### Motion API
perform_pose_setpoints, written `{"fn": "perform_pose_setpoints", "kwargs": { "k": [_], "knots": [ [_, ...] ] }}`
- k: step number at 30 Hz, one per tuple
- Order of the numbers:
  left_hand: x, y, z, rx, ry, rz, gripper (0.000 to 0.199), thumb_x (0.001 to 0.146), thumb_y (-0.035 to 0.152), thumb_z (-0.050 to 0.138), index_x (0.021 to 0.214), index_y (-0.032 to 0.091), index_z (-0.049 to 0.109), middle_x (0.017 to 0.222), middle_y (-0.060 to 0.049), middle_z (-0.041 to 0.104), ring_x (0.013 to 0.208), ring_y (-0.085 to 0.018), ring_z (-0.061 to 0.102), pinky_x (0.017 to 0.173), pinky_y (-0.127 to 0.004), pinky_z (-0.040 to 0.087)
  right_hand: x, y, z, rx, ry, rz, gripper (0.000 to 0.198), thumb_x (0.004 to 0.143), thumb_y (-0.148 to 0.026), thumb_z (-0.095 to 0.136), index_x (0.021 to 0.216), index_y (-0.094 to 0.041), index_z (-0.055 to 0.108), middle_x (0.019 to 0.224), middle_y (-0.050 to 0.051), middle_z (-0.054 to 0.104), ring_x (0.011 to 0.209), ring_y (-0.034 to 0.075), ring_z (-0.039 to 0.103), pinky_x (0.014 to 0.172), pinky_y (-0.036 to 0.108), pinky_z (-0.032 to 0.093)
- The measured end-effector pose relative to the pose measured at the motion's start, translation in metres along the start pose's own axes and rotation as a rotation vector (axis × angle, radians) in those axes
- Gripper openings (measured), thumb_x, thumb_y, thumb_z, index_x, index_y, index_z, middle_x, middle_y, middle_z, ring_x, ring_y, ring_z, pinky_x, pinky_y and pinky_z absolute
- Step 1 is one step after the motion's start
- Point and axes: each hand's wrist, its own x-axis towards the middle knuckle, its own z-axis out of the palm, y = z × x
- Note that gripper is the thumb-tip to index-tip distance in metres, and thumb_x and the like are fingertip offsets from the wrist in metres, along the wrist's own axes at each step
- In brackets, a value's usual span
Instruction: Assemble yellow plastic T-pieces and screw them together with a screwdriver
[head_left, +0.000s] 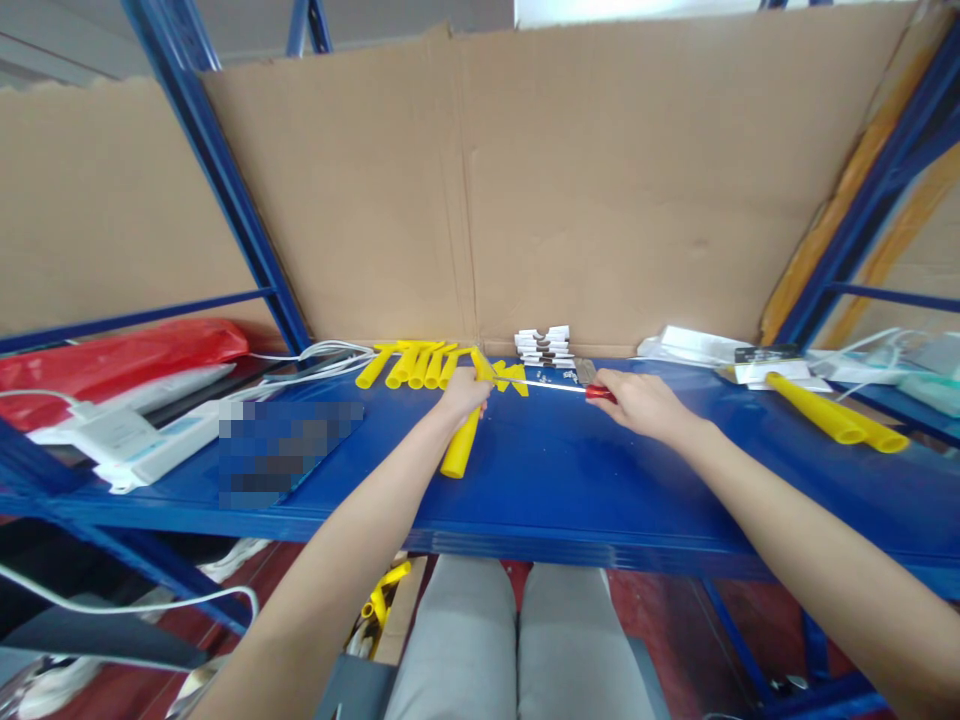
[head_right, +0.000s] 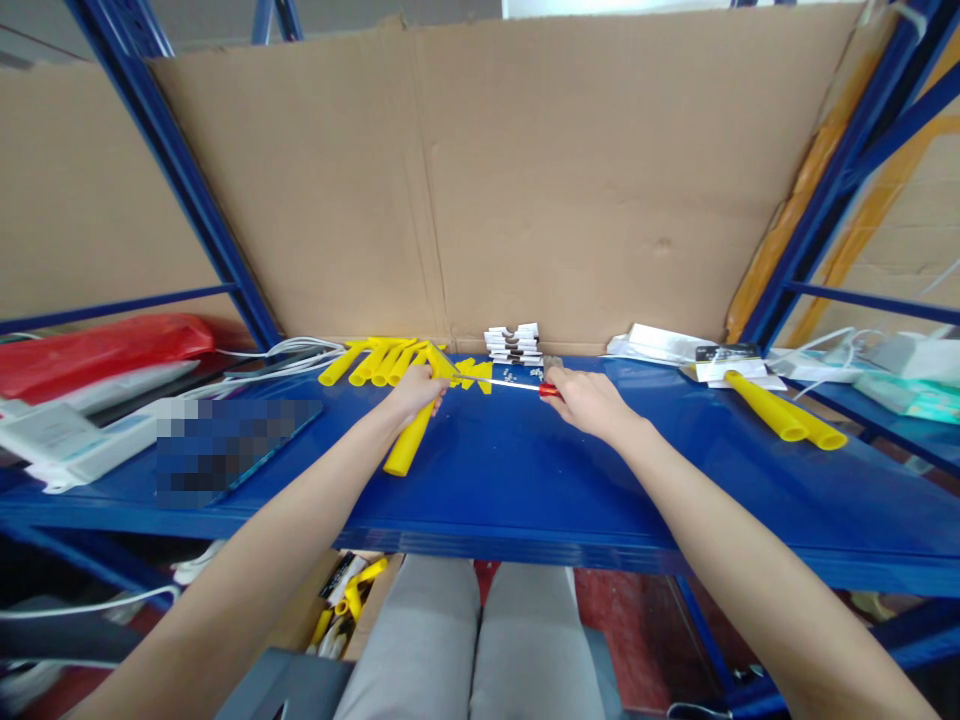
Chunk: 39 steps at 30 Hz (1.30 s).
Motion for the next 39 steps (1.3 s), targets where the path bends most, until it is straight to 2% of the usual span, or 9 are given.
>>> {"fn": "perform_pose_setpoints", "kwargs": {
  "k": [5,11,15,19,24,28,34,39],
  "knots": [
    [0.0008,-0.0006,-0.0009,-0.001,0.003,0.003,0.023,0.087,0.002,0.048,0.069,0.016,0.053,0.035,0.006,0.039,0.032,-0.010,0.040,0.040,-0.021,0.033,0.0013,-0.0002,0.0040,0.045,-0.063,-0.007,0.028,0.100,-0.032,0.039,0.102,-0.017,0.062,0.105,0.013,0.074,0.092,0.026,0.071,0.070,0.030,0.045],
    [0.0019,-0.0012,0.0008,0.008,-0.008,-0.002,0.028,0.088,0.001,0.047,0.066,0.018,0.048,0.033,0.007,0.038,0.031,-0.009,0.038,0.040,-0.020,0.032,-0.0001,0.0018,0.0033,0.054,0.010,-0.024,0.018,0.095,-0.029,0.051,0.106,-0.016,0.058,0.096,0.012,0.074,0.084,0.024,0.070,0.066,0.028,0.044],
    [0.0006,-0.0005,0.0010,0.014,-0.011,0.012,0.029,0.088,0.001,0.047,0.064,0.018,0.047,0.033,0.007,0.038,0.031,-0.009,0.038,0.040,-0.020,0.032,0.0008,0.0010,0.0012,0.008,-0.023,0.013,0.020,0.098,-0.031,0.045,0.101,-0.017,0.060,0.103,0.013,0.073,0.091,0.026,0.070,0.069,0.030,0.044],
    [0.0014,-0.0015,0.0007,0.017,-0.017,0.019,0.028,0.088,0.001,0.046,0.066,0.018,0.049,0.034,0.007,0.038,0.031,-0.009,0.039,0.041,-0.021,0.032,0.0014,0.0000,0.0021,0.052,-0.057,0.013,0.023,0.099,-0.031,0.042,0.104,-0.018,0.061,0.109,0.013,0.073,0.094,0.026,0.070,0.072,0.030,0.046],
    [0.0037,-0.0031,0.0012,0.028,-0.018,0.027,0.026,0.087,0.001,0.047,0.067,0.017,0.051,0.034,0.007,0.038,0.032,-0.010,0.039,0.041,-0.022,0.033,0.0000,0.0030,0.0029,0.054,-0.020,0.010,0.021,0.096,-0.031,0.050,0.108,-0.016,0.057,0.098,0.013,0.073,0.087,0.025,0.069,0.069,0.029,0.043],
    [0.0041,-0.0036,0.0014,0.029,-0.026,0.036,0.025,0.087,0.001,0.047,0.068,0.016,0.052,0.034,0.007,0.038,0.032,-0.010,0.039,0.041,-0.022,0.033,0.0005,0.0052,0.0029,0.020,0.003,-0.022,0.021,0.097,-0.032,0.047,0.103,-0.017,0.060,0.096,0.013,0.073,0.086,0.025,0.069,0.068,0.029,0.042],
    [0.0045,-0.0040,0.0004,0.029,-0.017,0.037,0.022,0.087,0.002,0.047,0.072,0.015,0.055,0.035,0.007,0.038,0.032,-0.010,0.040,0.041,-0.022,0.033,0.0029,0.0010,0.0043,0.057,-0.102,0.009,0.030,0.101,-0.032,0.037,0.098,-0.019,0.063,0.105,0.013,0.074,0.094,0.026,0.070,0.071,0.029,0.043],
    [0.0049,-0.0046,0.0014,0.023,-0.028,0.034,0.025,0.087,0.002,0.048,0.067,0.017,0.051,0.035,0.007,0.038,0.032,-0.010,0.040,0.040,-0.022,0.033,0.0012,0.0035,0.0044,0.091,-0.032,-0.017,0.019,0.095,-0.032,0.051,0.104,-0.018,0.058,0.094,0.011,0.074,0.082,0.023,0.070,0.065,0.027,0.042]
  ]
}}
